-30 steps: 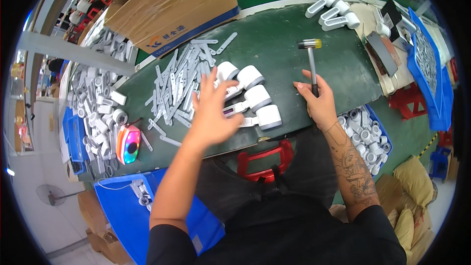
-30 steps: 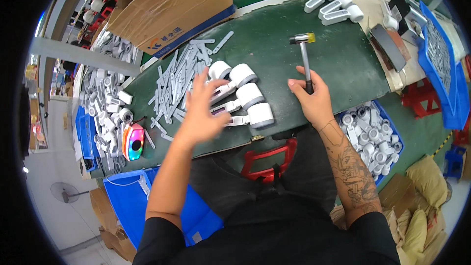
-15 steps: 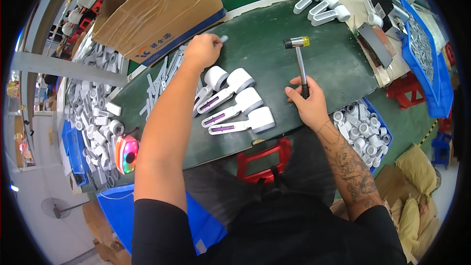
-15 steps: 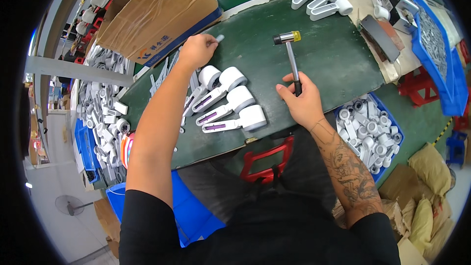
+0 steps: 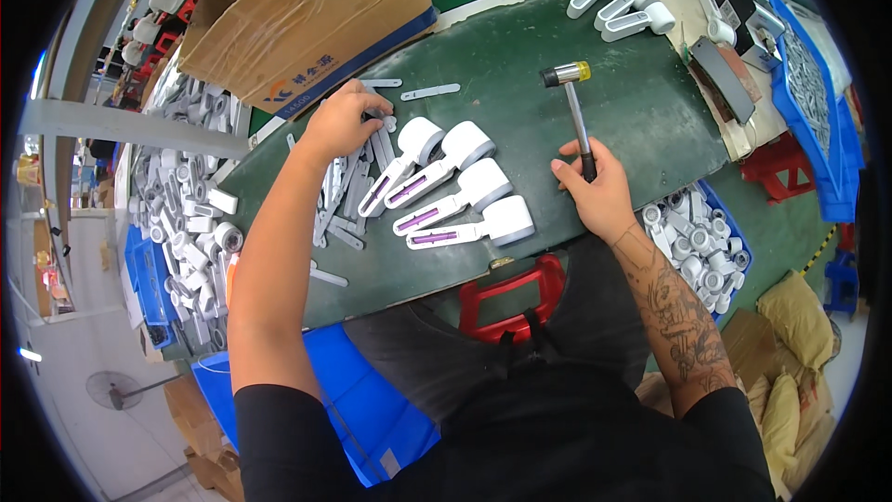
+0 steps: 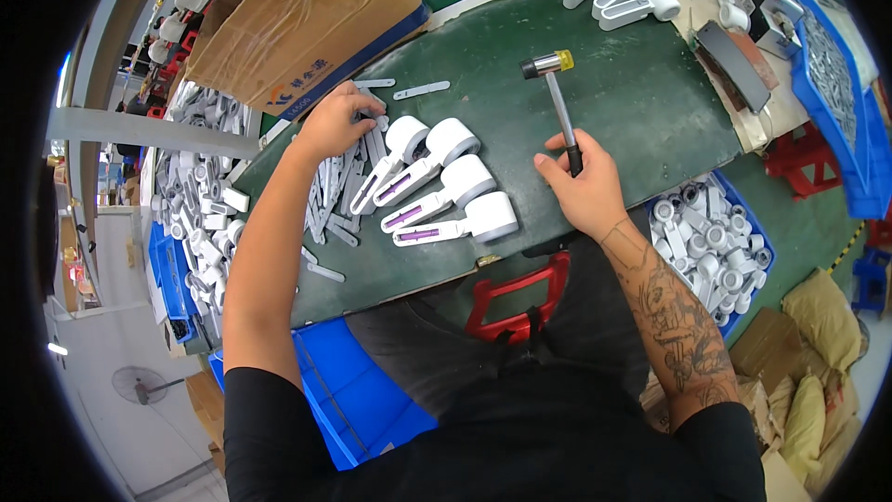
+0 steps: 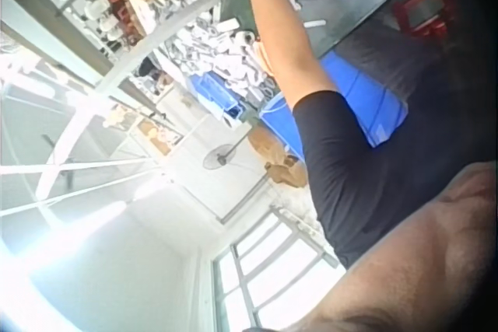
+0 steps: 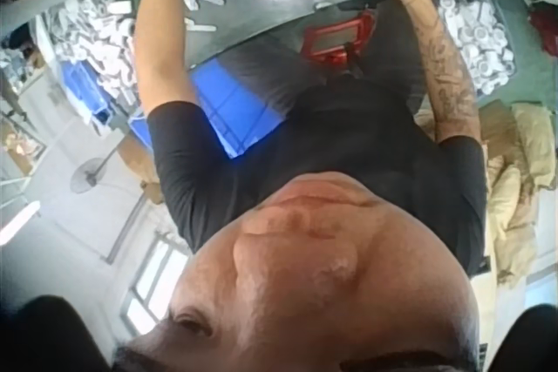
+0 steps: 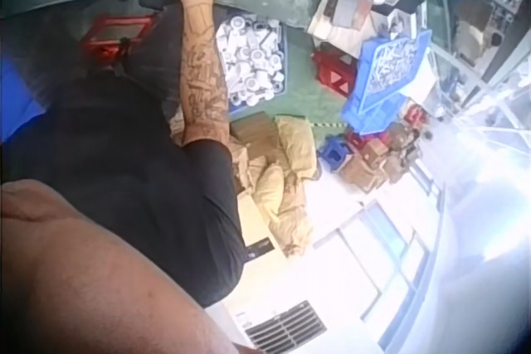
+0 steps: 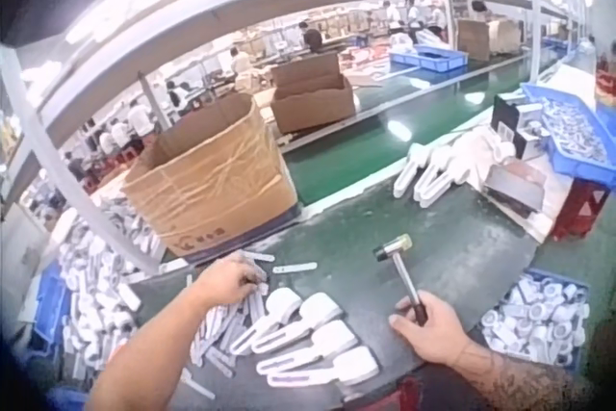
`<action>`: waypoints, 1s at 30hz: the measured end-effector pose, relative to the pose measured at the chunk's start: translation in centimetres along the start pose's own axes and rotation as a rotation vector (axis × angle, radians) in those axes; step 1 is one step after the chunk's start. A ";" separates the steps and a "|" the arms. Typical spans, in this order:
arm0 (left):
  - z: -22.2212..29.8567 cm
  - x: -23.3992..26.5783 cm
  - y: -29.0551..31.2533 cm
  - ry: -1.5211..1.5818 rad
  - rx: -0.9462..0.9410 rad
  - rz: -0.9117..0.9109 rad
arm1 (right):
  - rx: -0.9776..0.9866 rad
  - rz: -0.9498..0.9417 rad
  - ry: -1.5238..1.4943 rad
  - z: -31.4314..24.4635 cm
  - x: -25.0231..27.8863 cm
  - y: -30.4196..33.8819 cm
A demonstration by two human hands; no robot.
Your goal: The person assembles plastic components by inserting metal strips into the slots of plastic housings and tapping them into place using a small mallet.
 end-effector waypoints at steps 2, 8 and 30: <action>1.7 0.2 -0.2 -0.047 0.009 0.047 | -0.002 0.012 -0.005 0.5 0.3 0.1; 1.8 0.0 2.4 0.042 -0.026 0.390 | 0.030 0.065 0.015 0.0 -0.2 0.8; 18.4 -9.3 13.8 0.495 0.073 0.560 | 0.032 -0.093 0.451 -5.0 -2.8 5.5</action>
Point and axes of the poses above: each hand's wrist, its own y-axis away from the middle knuckle, its own x-axis out of the back of the hand, z = x × y, the point moved 3 cm from there along -y, towards the middle knuckle, and after that the axes turned 5 degrees about y, right-handed, at the moved point
